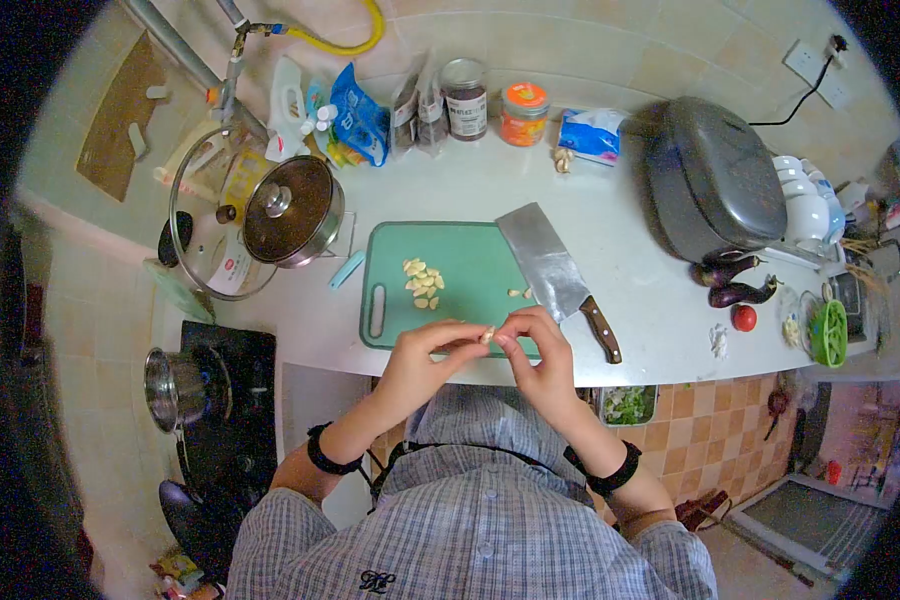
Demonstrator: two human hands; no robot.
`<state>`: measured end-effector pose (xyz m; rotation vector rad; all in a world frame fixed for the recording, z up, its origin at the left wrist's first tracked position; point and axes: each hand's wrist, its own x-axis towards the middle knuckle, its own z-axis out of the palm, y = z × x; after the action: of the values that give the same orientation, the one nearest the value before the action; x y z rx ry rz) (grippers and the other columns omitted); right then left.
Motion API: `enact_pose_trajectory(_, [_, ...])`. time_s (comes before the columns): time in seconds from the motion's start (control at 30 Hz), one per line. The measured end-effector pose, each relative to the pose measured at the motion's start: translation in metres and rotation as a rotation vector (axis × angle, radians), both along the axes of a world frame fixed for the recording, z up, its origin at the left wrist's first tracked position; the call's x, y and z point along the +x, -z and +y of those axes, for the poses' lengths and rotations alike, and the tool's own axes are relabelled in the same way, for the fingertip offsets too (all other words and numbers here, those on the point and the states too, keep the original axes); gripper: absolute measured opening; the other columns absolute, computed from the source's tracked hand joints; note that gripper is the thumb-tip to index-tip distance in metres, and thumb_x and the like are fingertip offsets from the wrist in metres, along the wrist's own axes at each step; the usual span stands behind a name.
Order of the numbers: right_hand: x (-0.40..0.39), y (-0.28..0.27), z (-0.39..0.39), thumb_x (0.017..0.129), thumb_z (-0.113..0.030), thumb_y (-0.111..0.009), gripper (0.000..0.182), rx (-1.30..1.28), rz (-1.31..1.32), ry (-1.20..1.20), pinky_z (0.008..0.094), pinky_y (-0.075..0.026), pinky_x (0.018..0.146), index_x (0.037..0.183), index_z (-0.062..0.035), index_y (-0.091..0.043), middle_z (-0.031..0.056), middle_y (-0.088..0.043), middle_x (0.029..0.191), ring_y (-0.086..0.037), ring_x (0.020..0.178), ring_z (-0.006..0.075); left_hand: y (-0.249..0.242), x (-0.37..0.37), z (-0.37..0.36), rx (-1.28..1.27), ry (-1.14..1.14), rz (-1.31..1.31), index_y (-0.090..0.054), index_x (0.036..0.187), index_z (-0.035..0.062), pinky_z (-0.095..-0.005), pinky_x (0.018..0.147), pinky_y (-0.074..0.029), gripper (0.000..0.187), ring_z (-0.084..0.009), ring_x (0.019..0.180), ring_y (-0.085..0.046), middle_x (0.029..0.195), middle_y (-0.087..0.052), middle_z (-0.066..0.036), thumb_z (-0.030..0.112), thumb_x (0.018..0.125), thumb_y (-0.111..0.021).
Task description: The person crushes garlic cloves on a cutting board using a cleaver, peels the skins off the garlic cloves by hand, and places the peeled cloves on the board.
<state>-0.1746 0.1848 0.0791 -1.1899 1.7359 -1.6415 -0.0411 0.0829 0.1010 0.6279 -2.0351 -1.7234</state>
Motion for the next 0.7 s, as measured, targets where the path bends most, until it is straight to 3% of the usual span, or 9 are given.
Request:
enact_pose_trajectory(0.03, [-0.001,-0.003,0.000,0.075,0.000,-0.061,0.010,-0.032,0.177,0.000,0.0279,-0.044,0.068,0.083,-0.0010,-0.055,0.0092,-0.054,0.083,-0.055,0.076,0.0204,0.004,0.001,-0.002,-0.001,0.005,0.001,-0.061,0.098,0.0009,-0.0252,0.071,-0.049,0.020,-0.0153,0.082,-0.061,0.092,-0.063,-0.008,0.008,0.079,-0.062])
enact_pose_trajectory(0.07, [-0.002,-0.006,0.000,0.074,0.001,-0.061,0.011,-0.064,0.353,-0.001,0.0289,-0.044,0.067,0.083,-0.0017,-0.055,0.0102,-0.054,0.083,-0.055,0.077,0.0228,0.008,0.001,-0.006,0.185,0.026,0.000,-0.060,0.099,-0.0011,-0.0251,0.074,-0.049,0.020,-0.0149,0.083,-0.061,0.094,-0.062,-0.008,0.006,0.081,-0.060])
enact_pose_trajectory(0.1, [-0.001,-0.007,0.001,0.074,0.001,-0.061,0.011,-0.064,0.354,0.004,0.0289,-0.044,0.067,0.083,-0.0017,-0.055,0.0102,-0.054,0.083,-0.055,0.077,0.0228,0.011,0.001,-0.008,0.370,0.047,-0.002,-0.059,0.101,-0.0031,-0.0250,0.077,-0.048,0.020,-0.0146,0.085,-0.060,0.095,-0.062,-0.009,0.005,0.082,-0.058])
enact_pose_trajectory(0.2, [0.001,-0.009,0.002,0.073,0.002,-0.061,0.013,-0.070,0.397,0.009,0.0305,-0.045,0.066,0.083,-0.0025,-0.055,0.0113,-0.055,0.084,-0.055,0.077,0.0262,0.010,-0.004,-0.009,0.442,0.069,0.063,-0.057,0.101,-0.0064,-0.0244,0.080,-0.047,0.023,-0.0154,0.088,-0.060,0.095,-0.062,-0.011,0.007,0.082,-0.058])
enact_pose_trajectory(0.43, [-0.001,-0.011,0.007,0.072,0.002,-0.062,0.014,-0.091,0.388,-0.002,0.0305,-0.045,0.064,0.084,-0.0030,-0.056,0.0101,-0.056,0.083,-0.056,0.075,0.0246,0.010,-0.007,-0.013,0.361,0.201,0.005,-0.055,0.108,-0.0045,-0.0245,0.083,-0.046,0.028,-0.0142,0.091,-0.058,0.098,-0.060,-0.010,0.009,0.084,-0.056])
enact_pose_trajectory(0.7, [-0.007,-0.013,0.011,0.071,0.001,-0.064,0.015,-0.089,0.358,-0.046,0.0301,-0.046,0.065,0.084,-0.0033,-0.057,0.0104,-0.057,0.084,-0.058,0.075,0.0241,0.008,-0.014,-0.017,0.532,0.149,0.036,-0.058,0.104,-0.0042,-0.0245,0.078,-0.046,0.024,-0.0126,0.087,-0.058,0.096,-0.061,-0.007,0.010,0.085,-0.056])
